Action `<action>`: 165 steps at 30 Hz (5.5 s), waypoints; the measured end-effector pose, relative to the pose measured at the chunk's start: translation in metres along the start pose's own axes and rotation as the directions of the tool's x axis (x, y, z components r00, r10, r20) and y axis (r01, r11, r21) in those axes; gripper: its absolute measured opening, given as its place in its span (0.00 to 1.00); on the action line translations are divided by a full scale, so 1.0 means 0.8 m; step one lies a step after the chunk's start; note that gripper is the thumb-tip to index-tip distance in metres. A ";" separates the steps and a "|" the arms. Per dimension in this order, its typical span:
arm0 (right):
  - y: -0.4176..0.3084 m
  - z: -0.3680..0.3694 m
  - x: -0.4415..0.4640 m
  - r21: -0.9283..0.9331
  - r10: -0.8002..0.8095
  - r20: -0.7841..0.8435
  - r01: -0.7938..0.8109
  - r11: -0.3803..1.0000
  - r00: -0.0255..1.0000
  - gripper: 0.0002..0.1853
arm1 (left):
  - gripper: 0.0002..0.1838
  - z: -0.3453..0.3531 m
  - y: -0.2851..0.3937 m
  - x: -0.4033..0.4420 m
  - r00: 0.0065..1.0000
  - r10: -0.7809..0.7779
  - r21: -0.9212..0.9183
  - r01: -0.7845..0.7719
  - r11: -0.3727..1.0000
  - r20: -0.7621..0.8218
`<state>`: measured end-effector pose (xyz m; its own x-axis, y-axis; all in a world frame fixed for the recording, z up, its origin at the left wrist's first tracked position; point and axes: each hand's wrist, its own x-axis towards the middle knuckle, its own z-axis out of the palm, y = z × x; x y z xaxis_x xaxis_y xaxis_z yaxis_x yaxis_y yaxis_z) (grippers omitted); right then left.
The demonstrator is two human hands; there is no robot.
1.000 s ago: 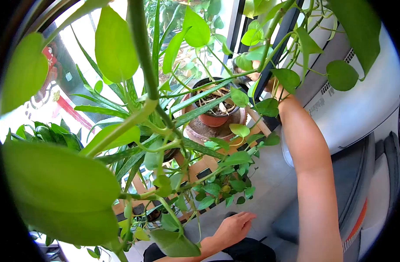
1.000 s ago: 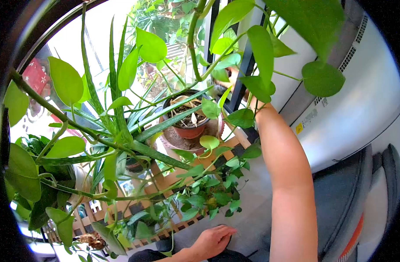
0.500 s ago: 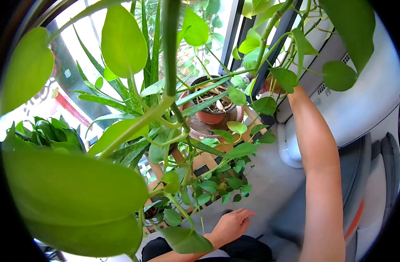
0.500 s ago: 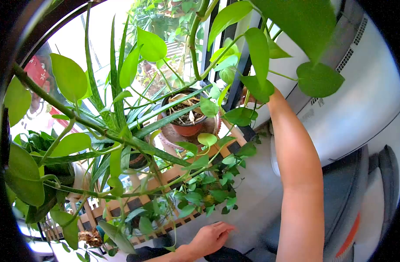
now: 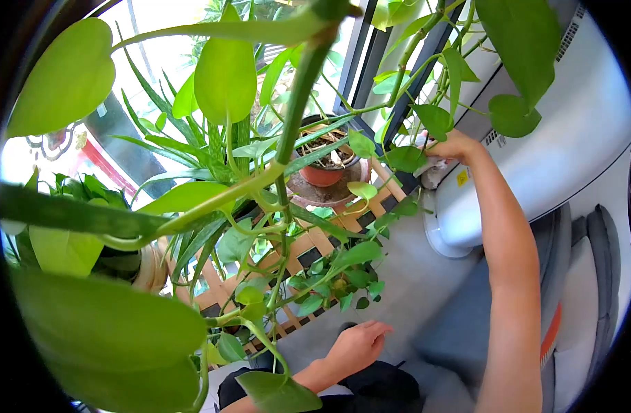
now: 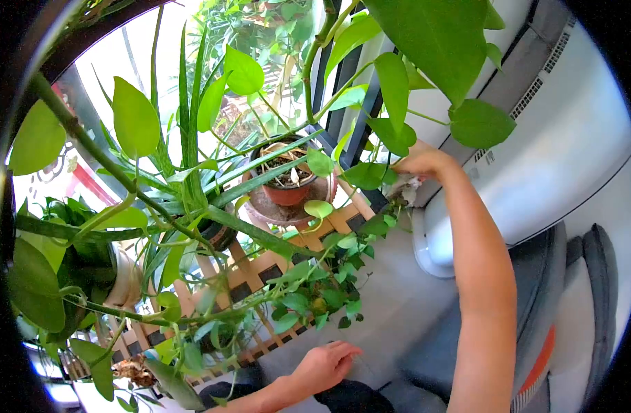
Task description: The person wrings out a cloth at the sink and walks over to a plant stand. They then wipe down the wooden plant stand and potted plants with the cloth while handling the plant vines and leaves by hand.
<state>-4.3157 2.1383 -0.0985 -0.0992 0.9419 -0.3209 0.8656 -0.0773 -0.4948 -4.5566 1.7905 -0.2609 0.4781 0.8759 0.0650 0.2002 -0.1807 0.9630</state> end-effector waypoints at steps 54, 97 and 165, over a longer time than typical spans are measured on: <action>-0.061 0.196 -0.140 -0.179 -0.450 -0.537 0.425 0.887 0.714 0.16 | 0.09 -0.006 0.018 0.002 0.994 0.043 0.019 -0.042 0.999 -0.097; -0.045 0.185 -0.192 -0.253 -0.721 -0.206 0.675 0.693 0.662 0.25 | 0.09 -0.004 0.017 -0.007 0.997 0.056 0.073 -0.052 0.996 -0.059; -0.047 0.251 -0.151 0.097 -0.348 -0.653 0.530 0.842 0.673 0.23 | 0.09 0.035 -0.001 -0.129 0.964 -0.114 0.075 0.135 0.988 -0.241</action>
<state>-4.4352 1.9616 -0.2033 -0.0476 0.8739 0.4838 0.6287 0.4026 -0.6654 -4.5820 1.6877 -0.2761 0.2319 0.9726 0.0161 0.3266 -0.0934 0.9405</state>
